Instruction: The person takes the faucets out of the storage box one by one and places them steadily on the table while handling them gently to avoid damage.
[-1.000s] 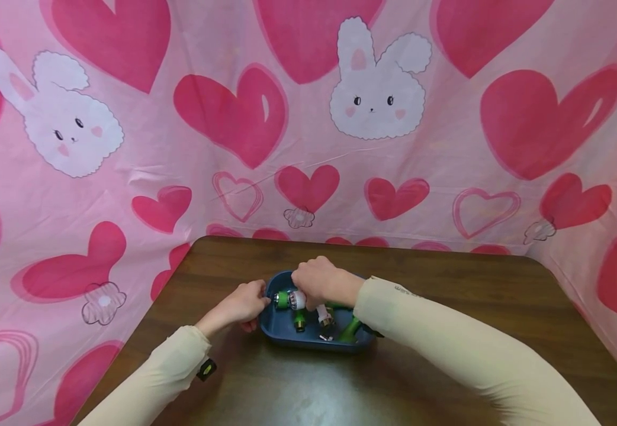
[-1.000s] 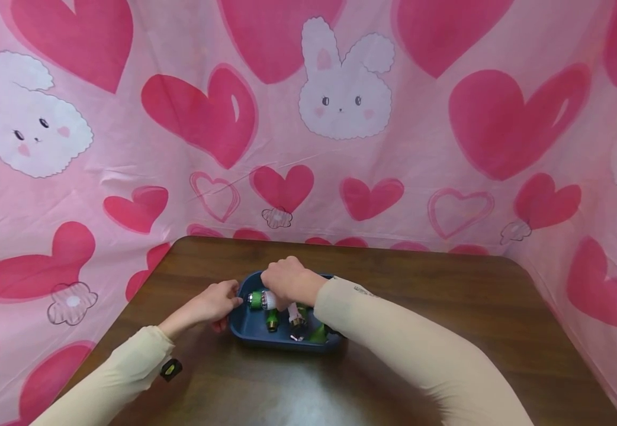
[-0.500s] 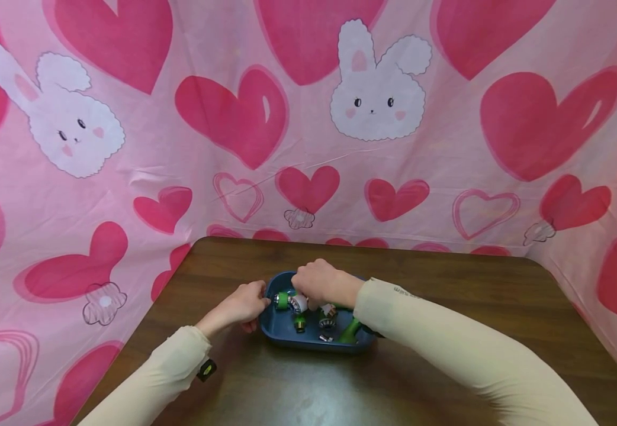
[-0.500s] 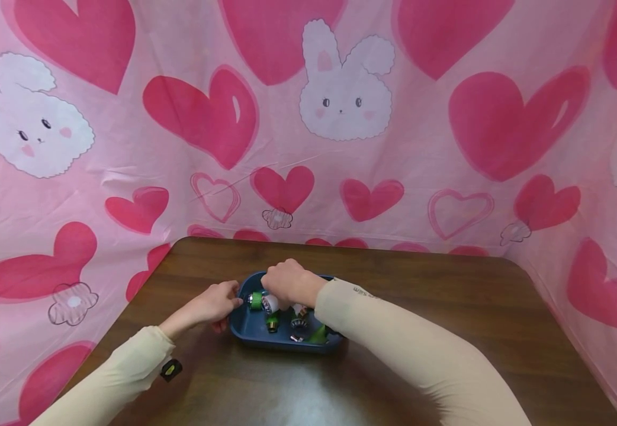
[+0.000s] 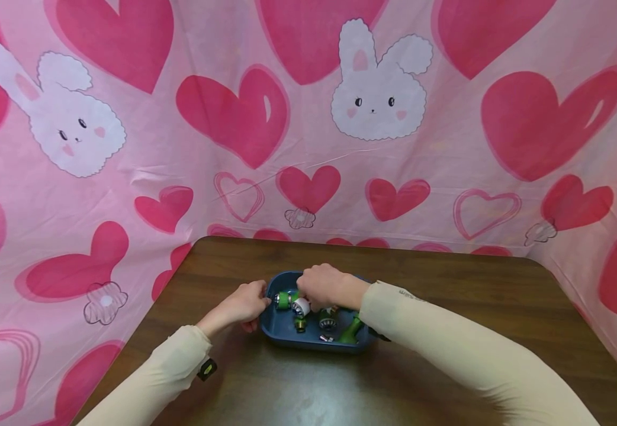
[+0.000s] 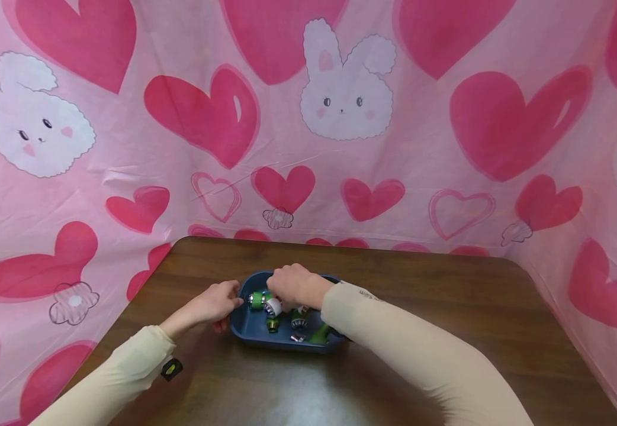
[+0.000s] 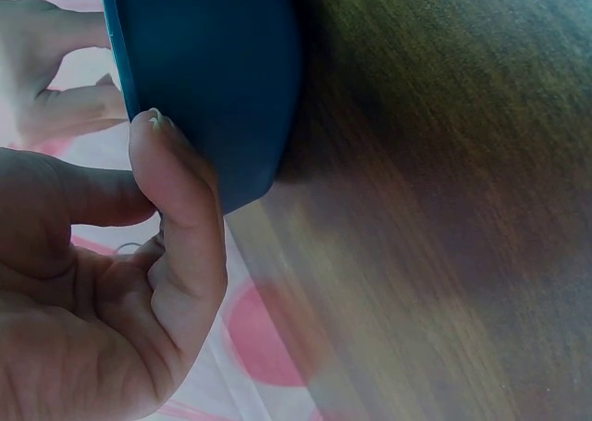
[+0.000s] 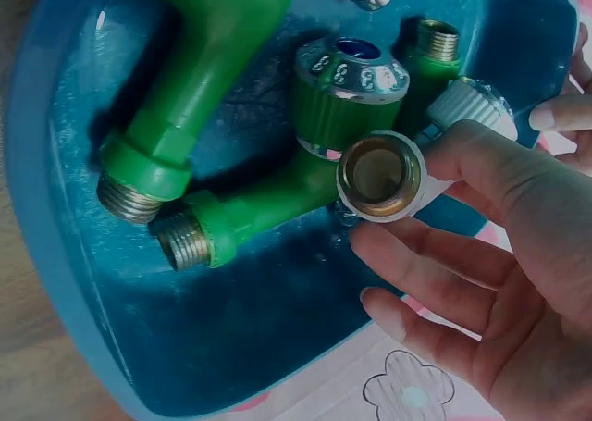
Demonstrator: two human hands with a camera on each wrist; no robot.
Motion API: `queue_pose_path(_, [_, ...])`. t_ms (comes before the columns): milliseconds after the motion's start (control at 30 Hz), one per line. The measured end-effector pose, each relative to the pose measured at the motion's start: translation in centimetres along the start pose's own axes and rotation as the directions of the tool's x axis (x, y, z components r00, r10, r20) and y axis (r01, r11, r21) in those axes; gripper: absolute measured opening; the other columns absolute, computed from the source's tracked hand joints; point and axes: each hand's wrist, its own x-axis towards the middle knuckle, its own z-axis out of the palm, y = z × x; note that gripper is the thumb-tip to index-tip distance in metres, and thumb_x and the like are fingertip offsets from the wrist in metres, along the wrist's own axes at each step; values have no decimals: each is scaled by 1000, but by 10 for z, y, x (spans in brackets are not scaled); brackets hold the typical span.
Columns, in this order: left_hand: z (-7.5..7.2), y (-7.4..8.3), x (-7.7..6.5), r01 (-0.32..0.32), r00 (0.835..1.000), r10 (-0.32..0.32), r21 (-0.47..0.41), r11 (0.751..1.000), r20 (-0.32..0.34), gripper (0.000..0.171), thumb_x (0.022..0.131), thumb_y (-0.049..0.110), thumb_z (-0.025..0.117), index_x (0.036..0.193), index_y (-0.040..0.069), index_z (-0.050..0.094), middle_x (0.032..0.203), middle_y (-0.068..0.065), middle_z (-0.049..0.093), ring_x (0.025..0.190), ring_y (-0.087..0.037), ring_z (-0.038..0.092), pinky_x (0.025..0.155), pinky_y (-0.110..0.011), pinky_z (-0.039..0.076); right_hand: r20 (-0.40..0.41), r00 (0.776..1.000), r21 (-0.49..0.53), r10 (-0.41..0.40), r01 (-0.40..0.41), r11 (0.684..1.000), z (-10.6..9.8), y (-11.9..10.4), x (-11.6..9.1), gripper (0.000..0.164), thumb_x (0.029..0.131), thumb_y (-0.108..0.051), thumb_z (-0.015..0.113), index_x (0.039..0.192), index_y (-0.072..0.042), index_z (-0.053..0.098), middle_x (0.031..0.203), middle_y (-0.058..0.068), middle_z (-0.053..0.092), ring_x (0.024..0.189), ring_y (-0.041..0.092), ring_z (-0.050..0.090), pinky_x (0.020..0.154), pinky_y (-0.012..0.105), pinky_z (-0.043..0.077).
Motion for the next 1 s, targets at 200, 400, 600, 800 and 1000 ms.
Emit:
queue_pose_path(200, [0,0,0,-9,1000,9,4,1000,0,10,105,8,63,110,1,58,70,-14,61,46,-22,63,44,-34,57,-3,1000,72,-13,13,997,4,5,-2,5,94,-18,82,99,-16,83,86,-5,70,70,15,56,65,26,53])
queue_pose_path(400, [0,0,1,-6,1000,6,6,1000,-2,14,105,8,63,116,0,58,72,-14,61,46,-22,63,43,-34,57,-23,999,207,27,-22,978,8,8,-6,10,98,-13,75,106,-13,82,90,-3,72,70,14,59,65,26,54])
queue_pose_path(600, [1,0,-1,-5,1000,5,3,1000,-3,14,105,7,63,116,-1,58,75,-14,60,47,-22,64,44,-34,57,-58,990,371,132,-102,923,11,5,-12,10,102,-12,70,102,-9,79,86,0,69,67,15,59,62,28,55])
queue_pose_path(800, [1,-1,-1,-12,1000,12,7,1000,-2,11,105,7,63,112,0,58,75,-14,60,47,-22,64,44,-34,57,-73,978,417,196,-148,897,14,3,-14,16,104,-12,66,95,-8,78,73,-1,63,61,16,56,57,28,50])
queue_pose_path(1000, [-1,-2,-1,-10,1000,10,9,1000,6,13,106,8,63,115,0,58,76,-14,60,49,-23,64,46,-34,58,-49,968,354,246,-214,911,11,6,-15,16,97,-16,75,81,-12,72,68,0,60,58,16,52,55,28,47])
